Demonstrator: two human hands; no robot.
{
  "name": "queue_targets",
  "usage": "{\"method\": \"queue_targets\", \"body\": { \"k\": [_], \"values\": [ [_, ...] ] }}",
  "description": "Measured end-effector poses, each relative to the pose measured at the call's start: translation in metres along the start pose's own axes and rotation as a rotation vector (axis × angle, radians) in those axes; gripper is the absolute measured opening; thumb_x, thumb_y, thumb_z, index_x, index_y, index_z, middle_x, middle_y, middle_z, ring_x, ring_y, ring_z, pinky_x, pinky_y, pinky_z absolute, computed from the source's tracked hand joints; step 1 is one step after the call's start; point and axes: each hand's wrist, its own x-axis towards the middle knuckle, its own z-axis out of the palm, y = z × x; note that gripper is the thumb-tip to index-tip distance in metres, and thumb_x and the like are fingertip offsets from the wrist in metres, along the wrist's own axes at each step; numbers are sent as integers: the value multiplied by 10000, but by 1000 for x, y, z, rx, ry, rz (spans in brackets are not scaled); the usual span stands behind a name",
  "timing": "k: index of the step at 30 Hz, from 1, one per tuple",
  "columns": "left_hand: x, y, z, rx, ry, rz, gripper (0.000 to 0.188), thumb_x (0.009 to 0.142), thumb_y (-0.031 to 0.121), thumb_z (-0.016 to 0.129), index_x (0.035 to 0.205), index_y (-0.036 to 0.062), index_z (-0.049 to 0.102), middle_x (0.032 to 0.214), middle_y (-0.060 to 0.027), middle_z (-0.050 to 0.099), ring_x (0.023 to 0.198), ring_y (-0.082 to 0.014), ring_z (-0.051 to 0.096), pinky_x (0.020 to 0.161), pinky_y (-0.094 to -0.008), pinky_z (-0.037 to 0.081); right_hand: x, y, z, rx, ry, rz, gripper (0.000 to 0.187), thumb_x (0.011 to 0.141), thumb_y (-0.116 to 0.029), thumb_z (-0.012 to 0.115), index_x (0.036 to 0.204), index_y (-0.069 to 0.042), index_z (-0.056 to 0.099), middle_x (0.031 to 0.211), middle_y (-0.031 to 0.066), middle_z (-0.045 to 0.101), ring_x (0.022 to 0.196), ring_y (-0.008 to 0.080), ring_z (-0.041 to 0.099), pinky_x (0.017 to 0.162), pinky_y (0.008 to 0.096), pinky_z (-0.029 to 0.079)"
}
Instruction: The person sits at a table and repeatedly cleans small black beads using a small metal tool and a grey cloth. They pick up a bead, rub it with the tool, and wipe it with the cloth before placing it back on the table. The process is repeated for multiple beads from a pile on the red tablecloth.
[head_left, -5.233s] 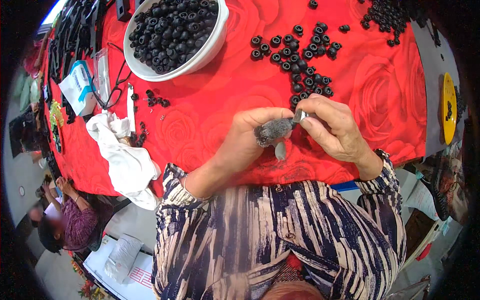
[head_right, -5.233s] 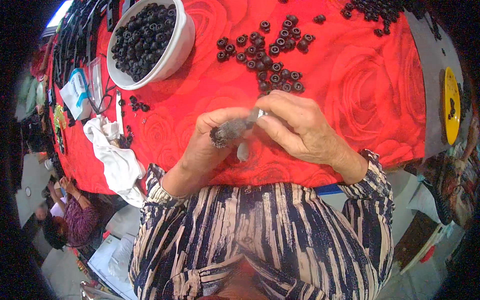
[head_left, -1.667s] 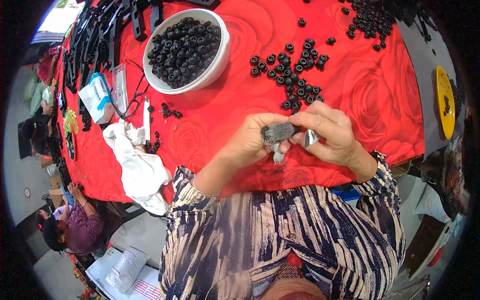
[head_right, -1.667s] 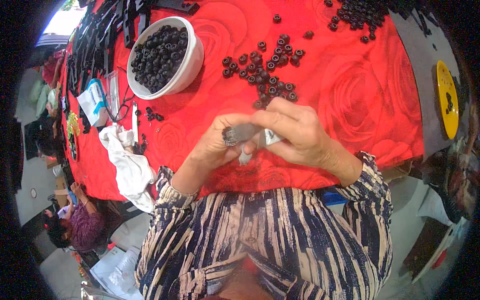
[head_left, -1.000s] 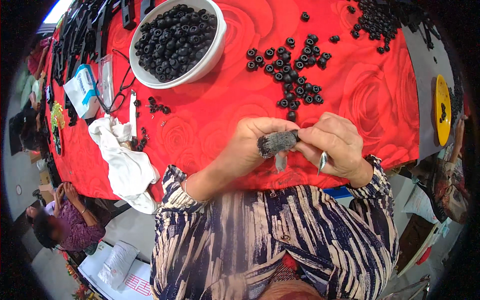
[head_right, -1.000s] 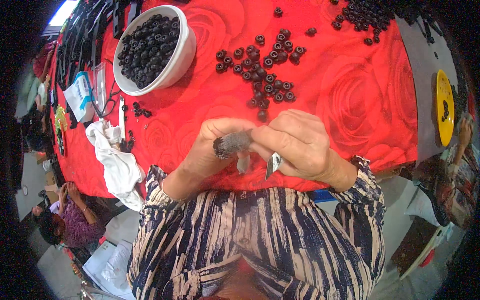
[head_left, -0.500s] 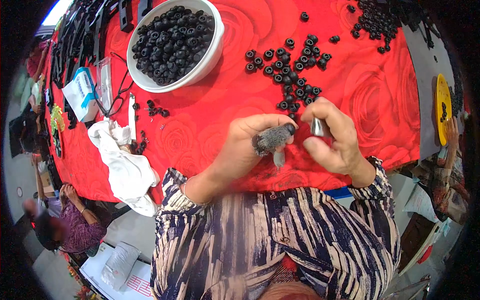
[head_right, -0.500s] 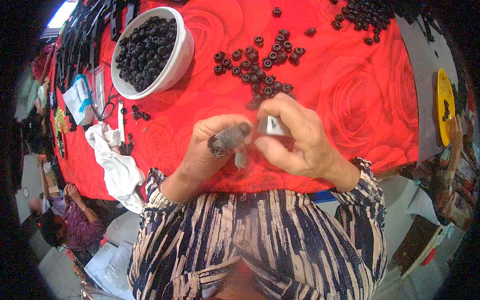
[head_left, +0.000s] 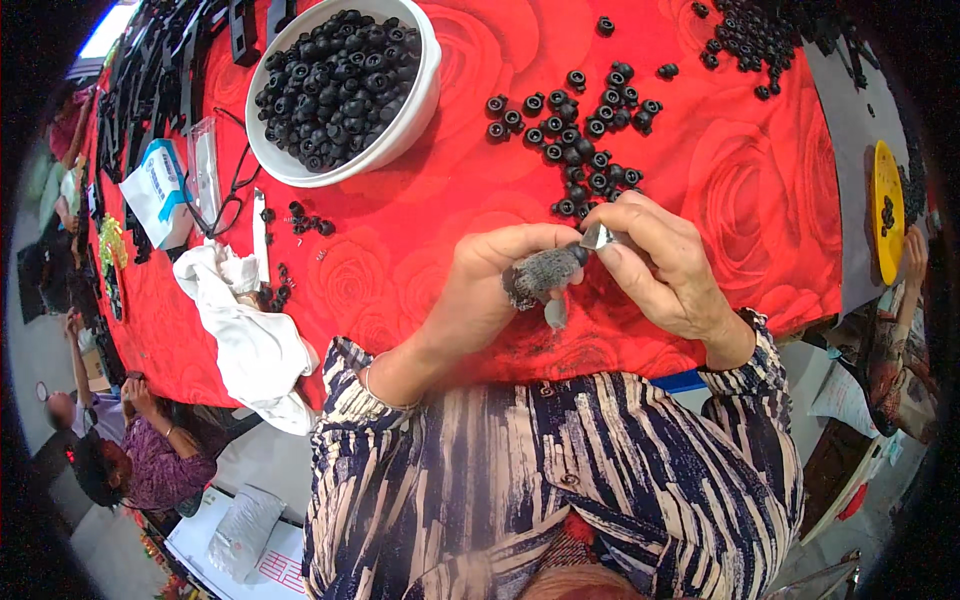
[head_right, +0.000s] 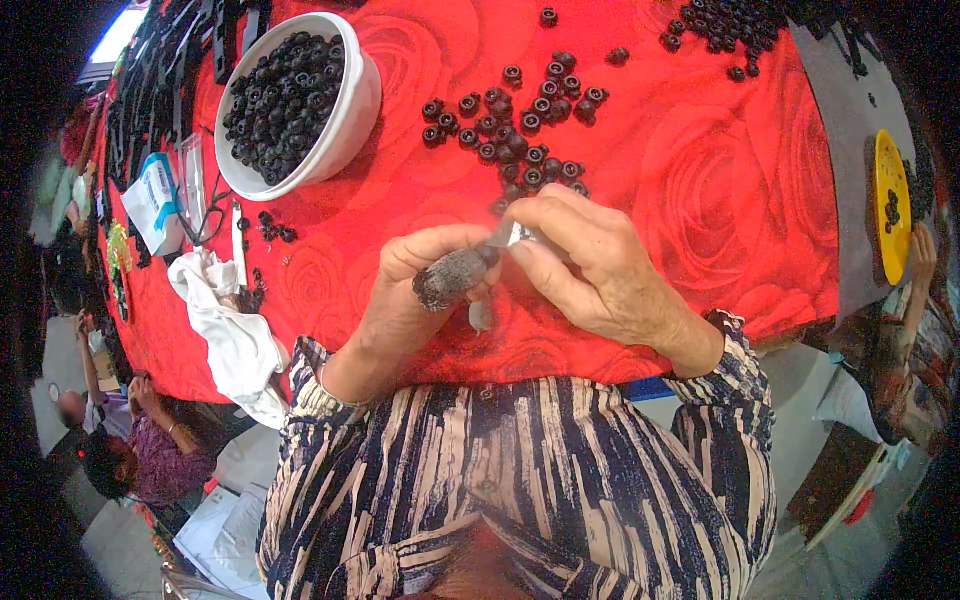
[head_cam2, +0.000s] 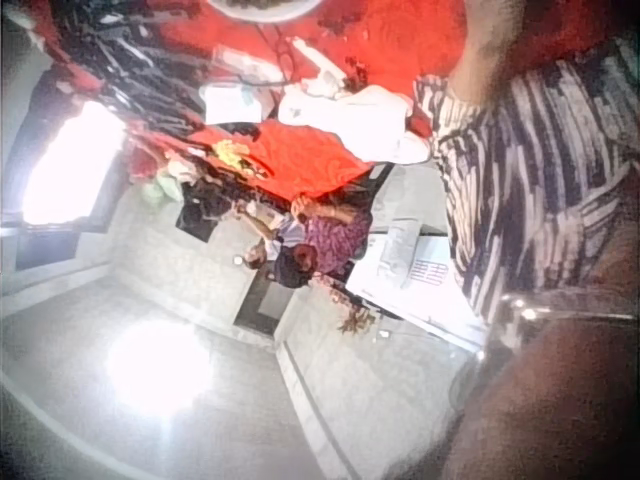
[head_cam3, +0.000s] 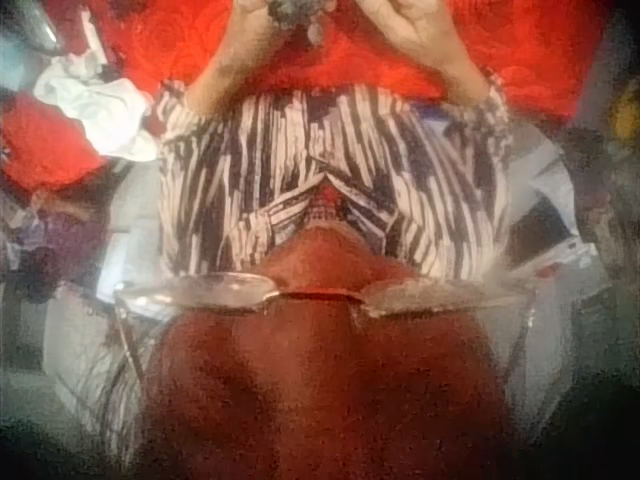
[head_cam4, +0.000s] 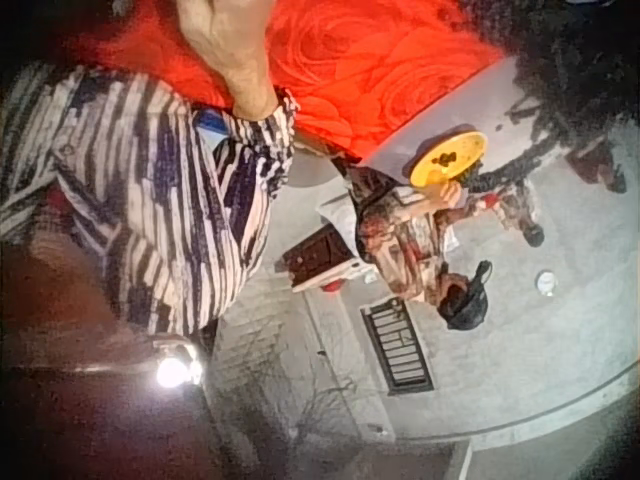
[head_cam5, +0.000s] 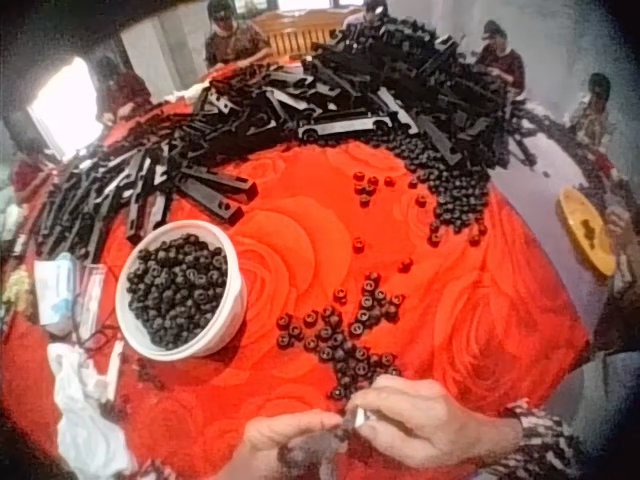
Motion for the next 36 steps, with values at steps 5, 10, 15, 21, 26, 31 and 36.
{"method": "queue_targets", "body": {
  "k": [5, 10, 15, 21, 26, 31, 36],
  "values": [
    [0, 3, 0, 13, -28, -48, 223, 892, 72, 541, 1085, -25, 594, 870, -46, 622, 658, -102, 592, 574, -235, 500, -1, 2, 0, 4, -11, -2, 176, 823, -25, 552, 989, 31, 548, 762, 130, 510, 617, 256, 526, 544, 331, 409],
    [0, 0, -2, -30, -30, -53, 226, 897, 83, 540, 1088, -24, 591, 870, -47, 619, 652, -104, 588, 566, -238, 499, -1, 4, 1, 12, -6, -15, 174, 826, -11, 538, 992, 33, 562, 737, 74, 479, 574, 145, 427, 513, 278, 337],
    [1, 1, -1, -14, -24, -90, 228, 899, 83, 538, 1093, -24, 590, 866, -49, 617, 655, -101, 587, 562, -240, 507, 0, 7, 0, 9, -16, -57, 178, 804, -18, 573, 974, 34, 562, 735, 122, 502, 587, 236, 512, 510, 324, 398],
    [0, -2, -4, -35, -33, -73, 217, 896, 77, 541, 1080, -22, 599, 855, -48, 616, 644, -101, 588, 554, -238, 508, 1, 12, 1, 18, -27, -104, 166, 797, -11, 579, 960, 23, 569, 719, 118, 500, 586, 242, 513, 504, 332, 398],
    [1, -3, -4, -41, -20, -103, 213, 891, 82, 549, 1069, -22, 604, 843, -43, 615, 642, -100, 590, 546, -234, 503, 1, 14, 0, -13, -51, -108, 161, 791, -3, 579, 950, 23, 570, 713, 119, 501, 582, 252, 512, 504, 342, 401],
    [3, -12, -8, -182, -4, -143, 219, 901, 112, 537, 1063, -18, 605, 829, -53, 610, 638, -105, 579, 539, -252, 509, 4, 20, -1, 19, -98, -121, 148, 786, -16, 587, 930, 19, 571, 701, 116, 496, 576, 257, 512, 505, 353, 403],
    [18, -5, -25, -584, -88, -77, 236, 915, 135, 508, 1075, -27, 574, 847, -67, 586, 641, -105, 542, 533, -273, 520, -7, 7, 12, -27, -231, -242, 162, 767, -49, 618, 917, 3, 584, 698, 103, 500, 579, 251, 517, 519, 357, 408]
  ]
}}
